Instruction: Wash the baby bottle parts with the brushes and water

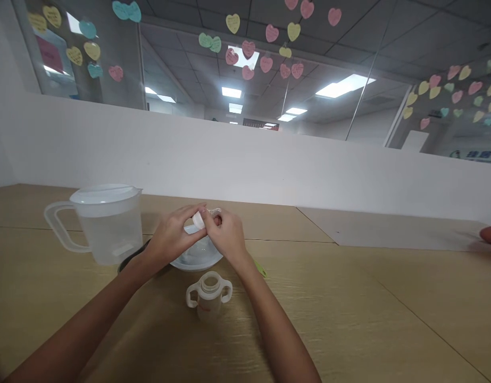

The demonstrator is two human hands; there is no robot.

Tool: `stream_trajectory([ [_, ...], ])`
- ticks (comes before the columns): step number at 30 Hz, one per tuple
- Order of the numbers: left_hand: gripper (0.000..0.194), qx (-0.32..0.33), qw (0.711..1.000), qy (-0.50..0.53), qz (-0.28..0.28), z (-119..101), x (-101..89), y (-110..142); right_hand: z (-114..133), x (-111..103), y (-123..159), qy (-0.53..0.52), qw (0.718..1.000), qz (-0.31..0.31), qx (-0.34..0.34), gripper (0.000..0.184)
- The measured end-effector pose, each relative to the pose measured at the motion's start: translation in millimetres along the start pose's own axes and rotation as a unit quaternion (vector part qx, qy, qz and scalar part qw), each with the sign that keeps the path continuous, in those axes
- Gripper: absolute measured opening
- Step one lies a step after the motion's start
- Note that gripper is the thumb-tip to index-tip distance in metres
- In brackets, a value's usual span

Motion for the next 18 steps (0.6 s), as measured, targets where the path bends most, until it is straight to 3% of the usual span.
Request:
stream_trajectory([
  [3, 0.034, 0.002, 1.000, -0.009, 0.009, 4.8, -0.2, -1.2, 2.1, 10.3, 2.2, -0.007, 0.998, 0.040, -0.038, 0.041],
  [8, 0.030, -0.008, 0.994, 0.054, 0.099, 7.1, -1.9, -2.5, 11.5, 20.2, 7.0, -0.051, 0.986, 0.134, -0.081, 0.037],
  [12, 0.039, -0.036, 0.985, 0.090, 0.145, 10.4, -6.3, -2.5, 17.3, 23.3, 11.9, -0.073, 0.973, 0.201, -0.092, 0.037],
  [18, 0.040, -0.065, 0.978, 0.107, 0.169, 9.4, -4.5, -3.1, 16.0, 24.8, 14.4, -0.069, 0.962, 0.246, -0.097, 0.037],
])
Point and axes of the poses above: each hand's wrist, its own y-axis away from the middle knuckle, its own x-axis out of the palm, z = x × y, the point moved 9 cm from there along -y, towards the middle knuckle, and after that the axes turned 15 degrees about -z, right-handed, at the moved point
